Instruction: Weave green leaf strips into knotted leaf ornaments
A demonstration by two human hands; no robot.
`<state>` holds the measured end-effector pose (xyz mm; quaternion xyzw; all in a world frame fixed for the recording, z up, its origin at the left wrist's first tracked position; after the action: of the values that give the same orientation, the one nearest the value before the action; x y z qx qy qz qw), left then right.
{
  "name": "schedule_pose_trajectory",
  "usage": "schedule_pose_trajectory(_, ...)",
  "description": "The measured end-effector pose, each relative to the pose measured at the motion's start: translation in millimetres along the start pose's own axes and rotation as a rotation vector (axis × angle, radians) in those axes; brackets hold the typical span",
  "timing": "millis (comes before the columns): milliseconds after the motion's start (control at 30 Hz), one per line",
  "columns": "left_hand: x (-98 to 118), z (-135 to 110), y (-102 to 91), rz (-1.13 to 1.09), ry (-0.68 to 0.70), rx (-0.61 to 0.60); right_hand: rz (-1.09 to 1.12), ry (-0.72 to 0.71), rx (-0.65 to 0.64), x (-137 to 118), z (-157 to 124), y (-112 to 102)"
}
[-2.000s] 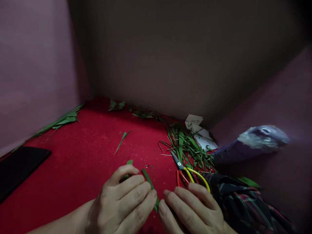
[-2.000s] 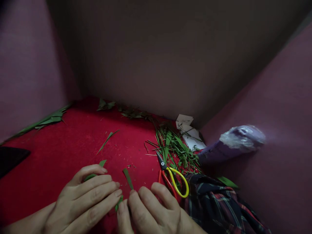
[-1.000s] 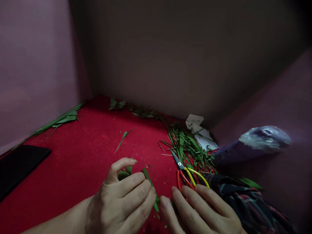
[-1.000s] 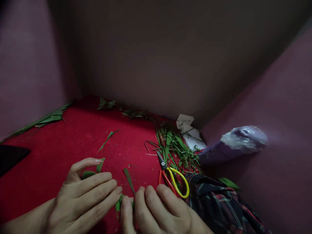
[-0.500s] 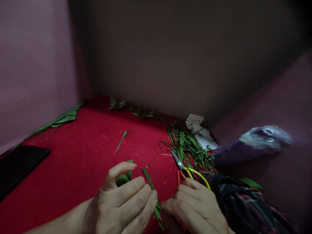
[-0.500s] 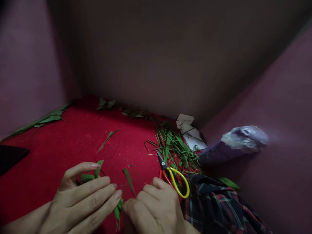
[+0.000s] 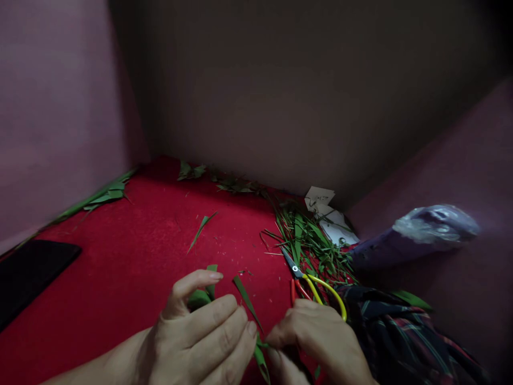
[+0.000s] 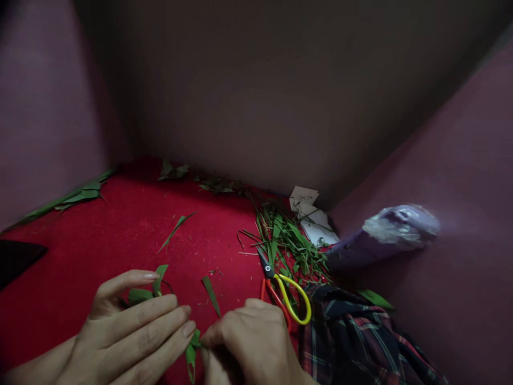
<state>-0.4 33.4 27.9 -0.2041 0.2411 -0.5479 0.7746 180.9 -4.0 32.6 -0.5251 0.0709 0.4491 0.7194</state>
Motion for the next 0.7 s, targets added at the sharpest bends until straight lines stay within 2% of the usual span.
schedule_pose_trajectory(33,0,0,-0.2,0.006,0.001,0.004,0.008,-0.043,0.019,1,0,0)
schedule_pose_trajectory(100,0,0,-0.3,0.02,0.007,0.01,0.07,-0.035,0.016,1,1,-2)
schedule_pose_trajectory(133,0,0,-0.4,0.022,0.008,0.014,0.118,0.025,0.011,-1,2,-4)
schedule_pose_trajectory(200,-1,1,-0.5,0.016,0.004,0.016,0.141,0.223,-0.107,-5,5,-8)
schedule_pose_trajectory(300,-2,1,-1.0,-0.013,0.0,-0.018,0.144,0.377,-0.155,-16,8,-17)
schedule_pose_trajectory(433,-2,0,-2.2,-0.008,0.017,-0.058,0.207,0.405,-0.157,-19,8,-18)
schedule_pose_trajectory(700,-1,-2,1.0,0.029,0.032,-0.02,0.296,0.384,-0.192,-14,13,-12)
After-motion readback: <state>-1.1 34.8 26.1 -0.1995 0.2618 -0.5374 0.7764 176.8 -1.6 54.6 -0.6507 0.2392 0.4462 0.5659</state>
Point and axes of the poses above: each hand's wrist, its own z-axis towards the middle knuckle, its own y-axis out of the palm, x = y × z, the point moved 2 cm from there along z, towards the middle knuckle, and after that the axes turned 4 degrees about y, right-handed, at the moved point
